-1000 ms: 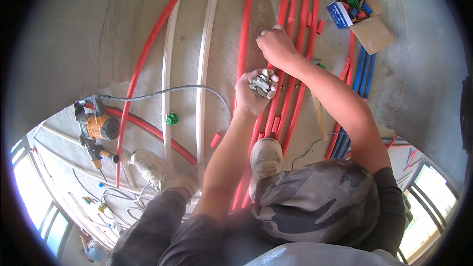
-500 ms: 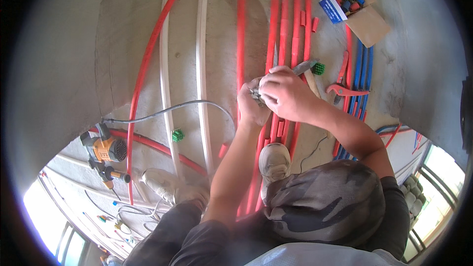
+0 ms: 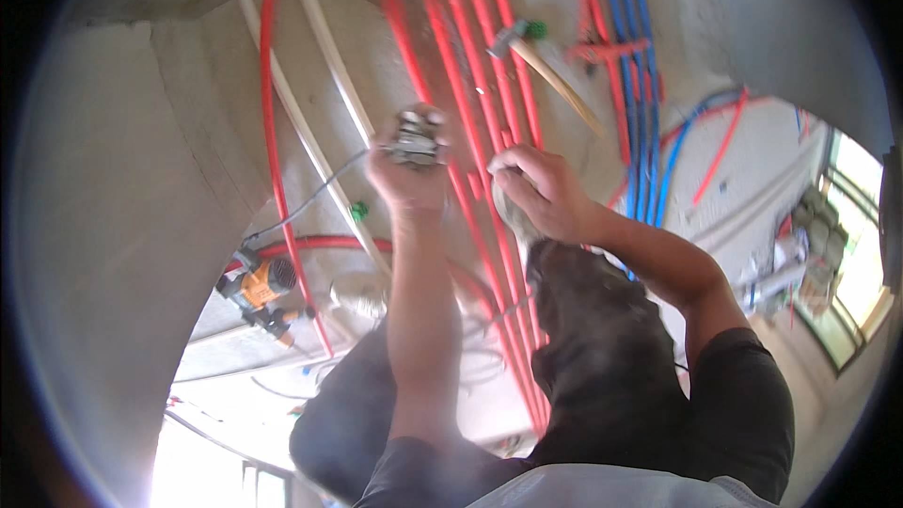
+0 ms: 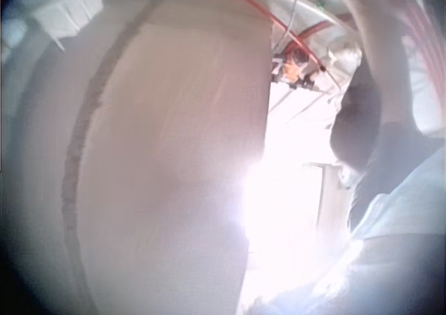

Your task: The person installs red and blue plastic pipes on a concrete ceiling. They use a power drill to create holes, insert wall plugs, and secure the pipes with a hammer and clips. The person also uses pliers to cut pipe segments and arranges them in parallel lines.

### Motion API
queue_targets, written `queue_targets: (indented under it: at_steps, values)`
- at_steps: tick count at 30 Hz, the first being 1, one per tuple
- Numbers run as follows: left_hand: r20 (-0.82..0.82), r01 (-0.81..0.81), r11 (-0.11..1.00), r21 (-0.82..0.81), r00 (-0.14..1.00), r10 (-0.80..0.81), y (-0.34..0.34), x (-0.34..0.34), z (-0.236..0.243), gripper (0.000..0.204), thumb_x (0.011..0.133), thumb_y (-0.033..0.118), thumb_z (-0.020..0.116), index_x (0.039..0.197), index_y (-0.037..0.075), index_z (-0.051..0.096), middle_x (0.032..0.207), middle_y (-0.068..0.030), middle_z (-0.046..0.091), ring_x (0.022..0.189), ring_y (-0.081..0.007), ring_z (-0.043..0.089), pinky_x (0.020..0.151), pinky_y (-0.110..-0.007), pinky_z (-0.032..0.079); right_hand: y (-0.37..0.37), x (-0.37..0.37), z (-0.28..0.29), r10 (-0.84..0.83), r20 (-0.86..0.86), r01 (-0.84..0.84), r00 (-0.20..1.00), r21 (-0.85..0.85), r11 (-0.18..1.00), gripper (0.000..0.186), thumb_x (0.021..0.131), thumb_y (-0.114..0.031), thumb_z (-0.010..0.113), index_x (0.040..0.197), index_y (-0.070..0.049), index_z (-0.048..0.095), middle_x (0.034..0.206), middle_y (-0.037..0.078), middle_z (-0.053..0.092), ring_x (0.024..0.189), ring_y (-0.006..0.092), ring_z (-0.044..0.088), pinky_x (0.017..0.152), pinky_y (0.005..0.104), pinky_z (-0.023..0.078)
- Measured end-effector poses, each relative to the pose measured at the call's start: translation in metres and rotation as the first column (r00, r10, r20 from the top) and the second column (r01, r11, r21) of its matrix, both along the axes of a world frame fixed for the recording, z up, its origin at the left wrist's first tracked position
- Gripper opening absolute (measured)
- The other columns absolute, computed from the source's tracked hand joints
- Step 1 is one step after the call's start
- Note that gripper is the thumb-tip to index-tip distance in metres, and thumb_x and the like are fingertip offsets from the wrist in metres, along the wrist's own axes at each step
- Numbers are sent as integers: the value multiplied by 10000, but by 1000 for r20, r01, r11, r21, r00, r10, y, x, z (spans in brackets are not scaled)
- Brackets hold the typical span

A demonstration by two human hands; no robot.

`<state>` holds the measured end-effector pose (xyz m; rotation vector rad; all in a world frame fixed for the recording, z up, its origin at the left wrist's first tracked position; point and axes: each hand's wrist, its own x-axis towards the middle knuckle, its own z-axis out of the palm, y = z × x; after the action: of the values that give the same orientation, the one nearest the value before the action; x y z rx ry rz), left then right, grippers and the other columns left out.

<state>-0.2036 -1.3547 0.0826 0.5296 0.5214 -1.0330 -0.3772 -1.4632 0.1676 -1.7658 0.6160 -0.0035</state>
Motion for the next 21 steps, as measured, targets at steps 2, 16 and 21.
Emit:
queue_targets:
  at_steps: [2, 16, 21]
  values:
    - [-79, 42, 994, 103, 996, -34, 20, 1, 37, 310, 925, 306, 577, 994, 24, 686, 938, -175, 710, 729, -276, 654, 517, -331, 461, 18, -43, 7, -86, -52, 89, 995, 53, 995, 132, 965, -130, 648, 1043, -26, 675, 881, 167, 679, 857, 350, 703, 740, 464, 535]
    - [-143, 702, 695, 152, 712, -688, -4, -114, 437, 403, 967, 381, 492, 1082, 55, 699, 990, -120, 726, 696, -236, 608, 509, -342, 426, 304, -488, 445, -498, -865, 677, 67, -328, 659, 476, 1017, -446, 592, 1214, -23, 687, 1156, 265, 728, 1100, 454, 694, 943, 550, 548]
    - [-127, 786, 560, 261, 603, -788, -59, -185, 544, 380, 974, 347, 494, 1118, 45, 675, 973, -124, 705, 712, -235, 595, 517, -345, 423, 508, -525, 454, -372, -928, 747, -4, -250, 616, 434, 946, -441, 669, 1003, -22, 765, 1095, 264, 737, 1041, 463, 709, 927, 555, 565]
